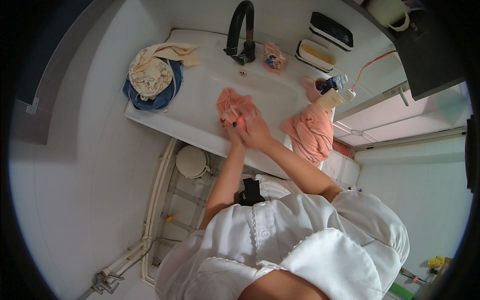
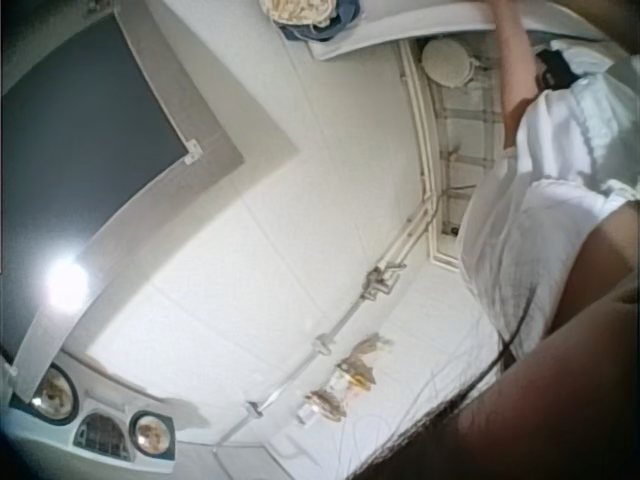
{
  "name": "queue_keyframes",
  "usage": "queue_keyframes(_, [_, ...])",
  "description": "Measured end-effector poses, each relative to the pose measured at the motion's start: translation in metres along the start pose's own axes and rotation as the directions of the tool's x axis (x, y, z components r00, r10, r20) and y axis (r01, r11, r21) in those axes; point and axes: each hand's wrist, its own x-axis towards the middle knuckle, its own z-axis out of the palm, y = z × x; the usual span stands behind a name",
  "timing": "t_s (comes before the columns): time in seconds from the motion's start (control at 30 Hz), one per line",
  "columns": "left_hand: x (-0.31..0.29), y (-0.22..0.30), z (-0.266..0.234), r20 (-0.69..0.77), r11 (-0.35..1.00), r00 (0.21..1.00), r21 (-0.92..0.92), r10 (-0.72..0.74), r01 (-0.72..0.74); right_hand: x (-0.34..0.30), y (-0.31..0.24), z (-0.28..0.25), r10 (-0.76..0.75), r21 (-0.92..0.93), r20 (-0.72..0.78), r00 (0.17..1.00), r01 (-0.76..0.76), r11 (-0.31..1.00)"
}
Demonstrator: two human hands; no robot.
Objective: The person washes pink fabric items in a sink by hand, rinsing them under running water and wringing them out.
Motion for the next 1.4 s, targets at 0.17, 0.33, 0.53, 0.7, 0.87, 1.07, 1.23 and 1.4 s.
queue_keyframes(0.17, [-0.016, 0.01, 0.068, -0.22, 0.953, 0.944, 0.12, -0.246, 0.277, 0.025, 0.082, -0.008, 0.328, 0.041, 0.157, 0.931, -0.338, 0.94])
queue_keyframes(0.33, [0.009, 0.003, -0.026, 0.005, 0.981, 0.998, 0.189, -0.055, 0.053, 0.006, -0.005, 0.006, -0.219, 0.083, 0.006, 0.976, 0.218, 0.972])
queue_keyframes(0.53, [-0.038, 0.013, 0.013, -0.034, 0.95, 0.966, 0.175, -0.256, 0.258, 0.009, 0.022, -0.008, 0.307, -0.063, 0.314, 0.898, -0.303, 0.951])
queue_keyframes(0.7, [-0.05, 0.024, 0.01, -0.254, 0.965, 0.934, -0.137, -0.253, 0.224, -0.047, 0.012, 0.0, -0.166, -0.168, 0.126, 0.978, 0.186, 0.968])
queue_keyframes(0.87, [-0.035, 0.011, -0.032, -0.309, 0.979, 0.933, 0.026, -0.183, 0.2, -0.038, 0.032, 0.019, 0.082, -0.105, -0.033, 0.996, -0.085, 0.991])
queue_keyframes(1.07, [-0.044, 0.021, 0.003, -0.111, 0.933, 0.983, -0.346, -0.147, 0.1, -0.051, 0.089, 0.049, 0.693, 0.813, 0.335, 0.639, -0.567, 0.13])
queue_keyframes(1.23, [-0.024, 0.03, 0.003, -0.136, 0.975, 0.968, -0.101, -0.213, 0.2, -0.035, 0.045, 0.035, 0.552, 0.883, 0.067, 0.831, -0.307, 0.355])
queue_keyframes(1.4, [-0.04, 0.02, 0.04, -0.164, 0.938, 0.926, 0.019, -0.34, 0.347, -0.01, 0.02, -0.015, -0.265, 0.121, -0.047, 0.963, 0.269, 0.956])
